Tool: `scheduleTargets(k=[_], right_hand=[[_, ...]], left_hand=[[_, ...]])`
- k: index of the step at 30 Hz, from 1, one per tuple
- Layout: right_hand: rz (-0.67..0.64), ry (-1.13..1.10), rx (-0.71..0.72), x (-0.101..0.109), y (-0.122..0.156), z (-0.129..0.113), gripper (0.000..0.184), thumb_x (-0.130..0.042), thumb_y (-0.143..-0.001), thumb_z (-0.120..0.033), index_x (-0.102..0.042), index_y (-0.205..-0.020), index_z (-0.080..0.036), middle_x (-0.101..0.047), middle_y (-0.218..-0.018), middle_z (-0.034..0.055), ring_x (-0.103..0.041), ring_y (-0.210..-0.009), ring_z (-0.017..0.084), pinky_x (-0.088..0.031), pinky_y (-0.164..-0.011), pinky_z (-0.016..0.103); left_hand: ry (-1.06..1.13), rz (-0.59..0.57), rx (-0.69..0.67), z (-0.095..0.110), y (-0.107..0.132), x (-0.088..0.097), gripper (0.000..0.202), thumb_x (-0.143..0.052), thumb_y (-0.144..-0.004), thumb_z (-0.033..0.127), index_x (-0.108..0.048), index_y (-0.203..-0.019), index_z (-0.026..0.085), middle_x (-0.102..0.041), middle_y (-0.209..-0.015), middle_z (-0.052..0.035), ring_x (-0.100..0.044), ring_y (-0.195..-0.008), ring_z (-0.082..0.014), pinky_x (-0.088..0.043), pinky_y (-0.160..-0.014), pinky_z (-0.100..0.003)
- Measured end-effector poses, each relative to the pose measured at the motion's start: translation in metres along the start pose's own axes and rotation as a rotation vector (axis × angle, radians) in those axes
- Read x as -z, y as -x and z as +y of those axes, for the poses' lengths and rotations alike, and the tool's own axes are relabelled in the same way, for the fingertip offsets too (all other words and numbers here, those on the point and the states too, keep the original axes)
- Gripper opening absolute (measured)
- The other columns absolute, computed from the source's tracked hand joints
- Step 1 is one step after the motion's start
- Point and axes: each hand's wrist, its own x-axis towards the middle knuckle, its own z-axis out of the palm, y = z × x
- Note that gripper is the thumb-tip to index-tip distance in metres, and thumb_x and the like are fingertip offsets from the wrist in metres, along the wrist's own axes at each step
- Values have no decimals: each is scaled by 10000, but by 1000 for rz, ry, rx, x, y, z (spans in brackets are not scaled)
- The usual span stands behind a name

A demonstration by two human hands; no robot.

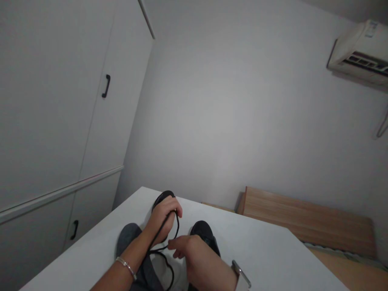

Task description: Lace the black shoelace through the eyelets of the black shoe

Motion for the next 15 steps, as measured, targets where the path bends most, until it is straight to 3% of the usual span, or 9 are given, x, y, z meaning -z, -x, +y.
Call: scheduleTargets(k=[2, 5, 7, 12, 15], right_hand=[[109, 22, -27, 14, 12, 4, 601, -396, -684, 68, -695, -1145, -174, -732, -1017, 79, -664, -913, 174, -491, -842, 246], [195, 60, -83, 32, 27, 12, 406, -439, -753, -10, -740, -947, -200, -736, -880, 39, -661, -807, 172, -485, -735, 239], [147, 94, -151, 38, 35, 17, 336, -490, -706, -24, -745, -827, -206, -736, -799, 19, -658, -728, 166, -467, -655, 218], [-128, 229, -205, 28, 40, 20, 393, -469, -591, 30, -759, -674, -221, -743, -664, 0, -659, -596, 148, -434, -538, 187], [-165, 406, -289, 16, 30, 23, 372, -512, -573, 46, -774, -685, -194, -751, -651, 57, -691, -570, 197, -436, -465, 203]], left_hand=[[6, -118, 35, -9, 2, -8, 295, -391, -791, 149, -562, -558, 204, -596, -706, -60, -549, -787, -230, -424, -754, -343], [20, -225, 117, -22, 9, -19, 326, -387, -810, 177, -592, -557, 196, -623, -778, -81, -571, -780, -223, -463, -746, -330], [31, -329, 158, -26, 14, -24, 315, -403, -810, 181, -647, -611, 185, -651, -767, -76, -599, -732, -207, -488, -696, -300], [49, -753, 189, -25, 27, -24, 345, -465, -633, 60, -763, -718, 213, -685, -570, 14, -634, -520, -162, -477, -514, -213], [-82, -752, 196, -21, 27, -25, 426, -448, -575, 7, -769, -750, 225, -709, -607, 10, -643, -560, -168, -462, -526, -218]])
